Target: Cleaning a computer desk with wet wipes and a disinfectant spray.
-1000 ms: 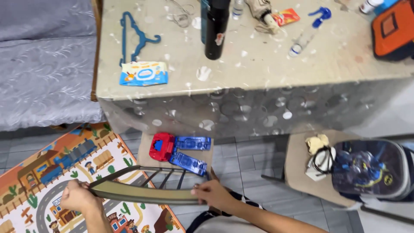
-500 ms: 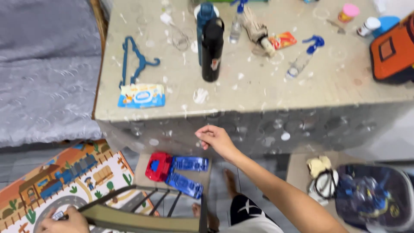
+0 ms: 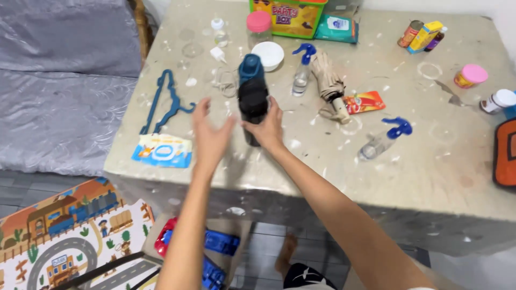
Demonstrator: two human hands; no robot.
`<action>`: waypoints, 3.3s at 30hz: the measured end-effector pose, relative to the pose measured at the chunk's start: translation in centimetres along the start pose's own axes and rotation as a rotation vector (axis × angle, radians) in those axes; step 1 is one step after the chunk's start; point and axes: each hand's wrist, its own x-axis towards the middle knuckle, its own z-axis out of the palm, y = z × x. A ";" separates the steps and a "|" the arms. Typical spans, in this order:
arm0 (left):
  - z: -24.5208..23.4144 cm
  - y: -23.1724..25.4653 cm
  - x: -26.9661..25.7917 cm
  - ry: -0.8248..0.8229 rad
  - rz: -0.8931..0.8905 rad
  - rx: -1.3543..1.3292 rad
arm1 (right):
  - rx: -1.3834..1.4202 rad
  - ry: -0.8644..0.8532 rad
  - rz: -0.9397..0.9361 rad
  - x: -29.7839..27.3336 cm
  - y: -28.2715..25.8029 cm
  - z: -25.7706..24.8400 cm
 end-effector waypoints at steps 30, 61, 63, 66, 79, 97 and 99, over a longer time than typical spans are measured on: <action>7.0 3.4 -2.2 -0.187 -0.257 -0.004 | -1.044 -0.331 0.051 4.3 3.4 -28.2; 39.1 18.7 -7.0 -0.944 0.071 -0.513 | -0.732 -0.003 0.633 13.4 17.7 -48.3; 39.2 18.8 -6.5 -0.953 0.153 -0.477 | -0.729 -0.018 0.603 13.2 15.4 -48.3; 38.7 19.0 -4.8 -1.027 0.148 -0.528 | -0.637 -0.017 0.584 11.9 15.1 -49.2; 49.4 2.2 -0.6 -1.039 -0.027 0.519 | -0.613 0.213 0.311 9.7 10.3 -48.6; 43.8 3.2 -5.9 -0.801 0.321 0.424 | -0.774 -0.222 0.357 8.4 4.9 -41.7; 43.0 2.0 -3.3 -0.747 0.025 0.462 | -0.808 -0.144 0.361 8.2 5.4 -42.0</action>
